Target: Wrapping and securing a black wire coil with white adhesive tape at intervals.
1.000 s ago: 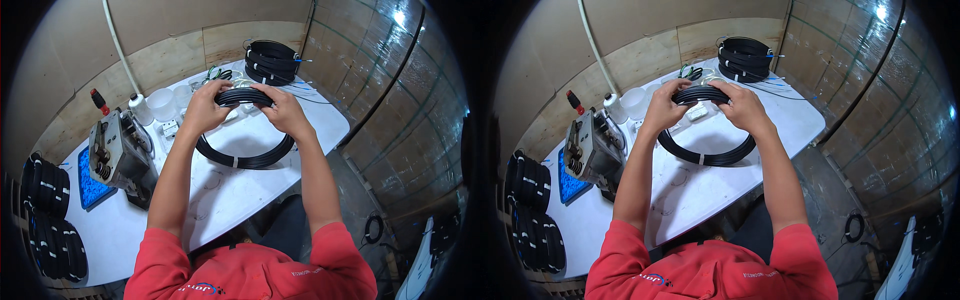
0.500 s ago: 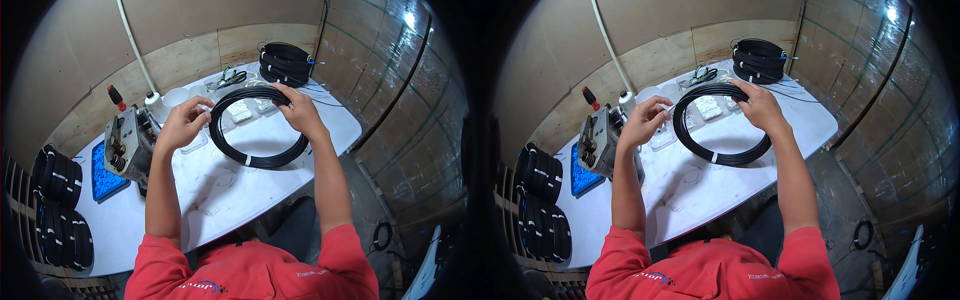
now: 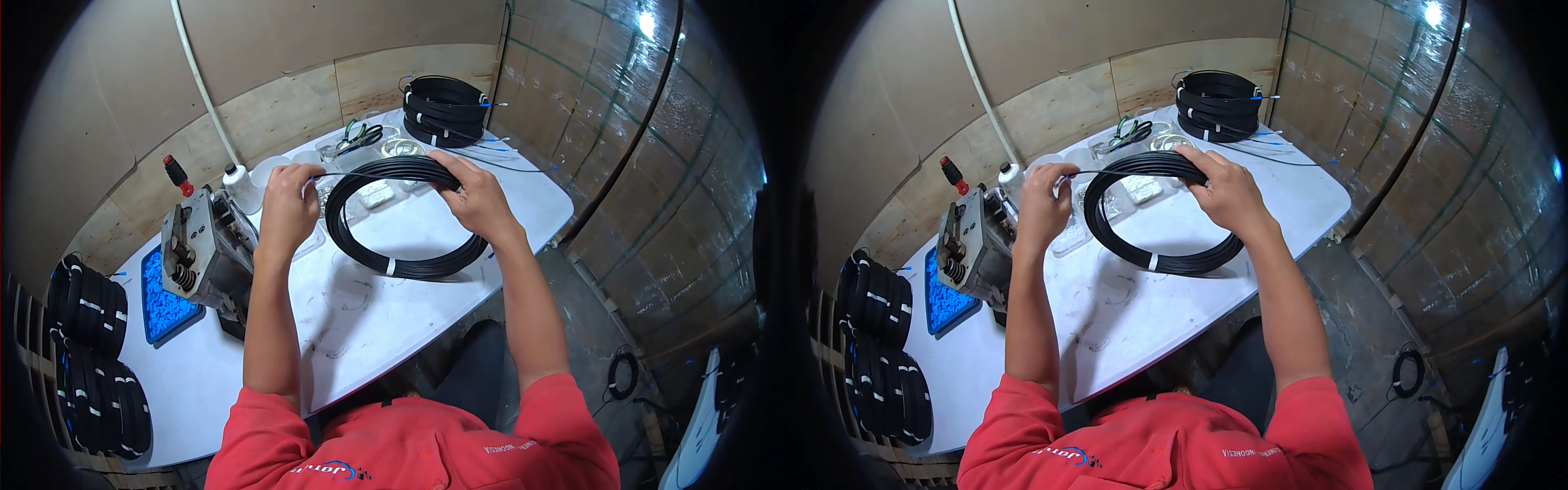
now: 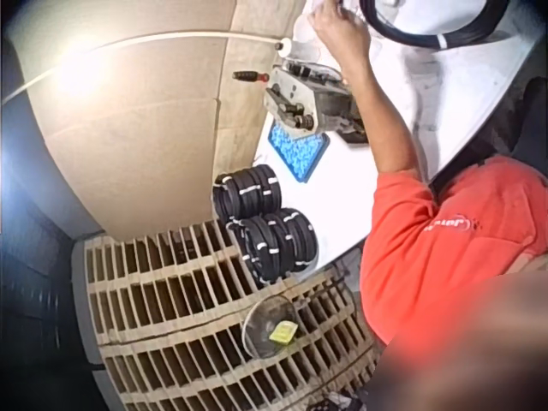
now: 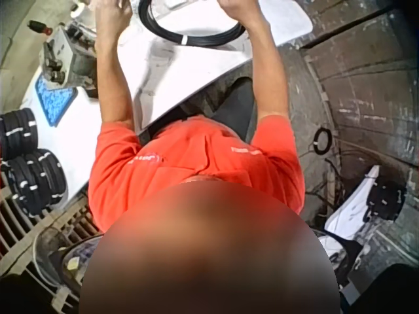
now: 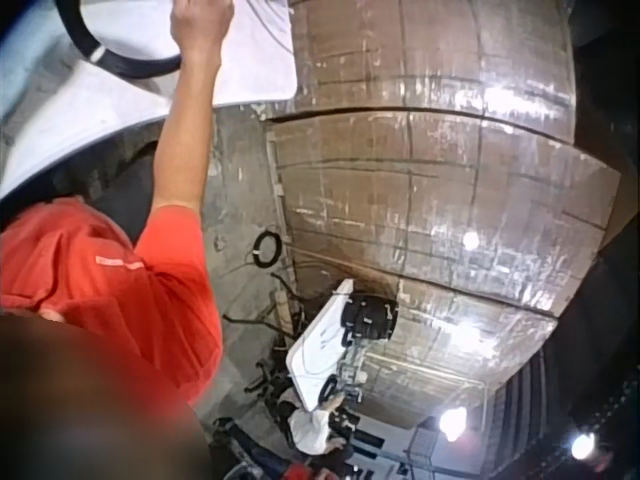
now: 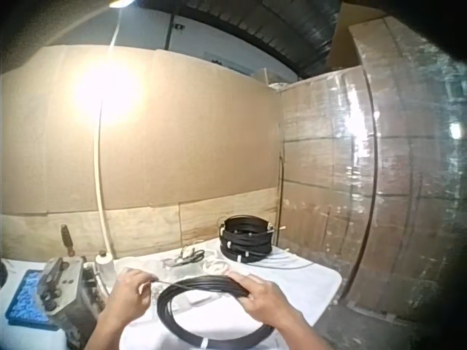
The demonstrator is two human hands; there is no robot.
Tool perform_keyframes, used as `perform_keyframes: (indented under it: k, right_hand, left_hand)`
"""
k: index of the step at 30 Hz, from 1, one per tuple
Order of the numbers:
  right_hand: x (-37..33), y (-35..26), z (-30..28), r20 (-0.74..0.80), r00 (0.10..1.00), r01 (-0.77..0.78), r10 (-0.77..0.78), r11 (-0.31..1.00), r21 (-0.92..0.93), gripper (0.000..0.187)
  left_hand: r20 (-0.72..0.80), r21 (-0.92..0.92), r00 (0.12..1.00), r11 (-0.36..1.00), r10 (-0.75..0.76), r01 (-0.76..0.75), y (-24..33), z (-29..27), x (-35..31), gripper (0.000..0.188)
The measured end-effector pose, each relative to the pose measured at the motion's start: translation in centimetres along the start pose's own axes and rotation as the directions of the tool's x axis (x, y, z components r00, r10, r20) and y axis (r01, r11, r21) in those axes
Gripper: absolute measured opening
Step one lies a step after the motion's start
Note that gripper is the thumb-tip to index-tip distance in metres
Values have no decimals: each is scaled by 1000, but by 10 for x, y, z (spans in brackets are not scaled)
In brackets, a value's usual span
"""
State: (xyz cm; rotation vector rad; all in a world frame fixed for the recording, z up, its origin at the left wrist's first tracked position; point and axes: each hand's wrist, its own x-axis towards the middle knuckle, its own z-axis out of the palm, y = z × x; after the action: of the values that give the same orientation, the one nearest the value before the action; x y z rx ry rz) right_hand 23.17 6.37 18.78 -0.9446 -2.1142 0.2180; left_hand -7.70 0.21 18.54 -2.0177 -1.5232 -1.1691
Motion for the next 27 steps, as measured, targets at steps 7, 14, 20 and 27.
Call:
perform_keyframes:
  k: [7, 14, 20, 27]
  right_hand:
    - [0, 9, 1, -24, 1000, 6, -5, 1000, 20, 49]
    - [4, 14, 6, -42, 999, 34, -34, 999, 6, 49]
    - [8, 10, 8, -55, 998, 39, -40, 999, -20, 48]
    - [8, 8, 9, -52, 997, 48, -49, 999, -26, 47]
  left_hand:
    - [253, -302, 910, 867, -328, 397, 3, 5, -9, 14]
    - [543, -606, 762, 465, -353, 646, -4, -7, -11, 21]
    - [625, -668, 715, 259, -314, 698, -5, -13, -11, 21]
    - [600, -582, 746, 482, -290, 656, -15, -7, -17, 19]
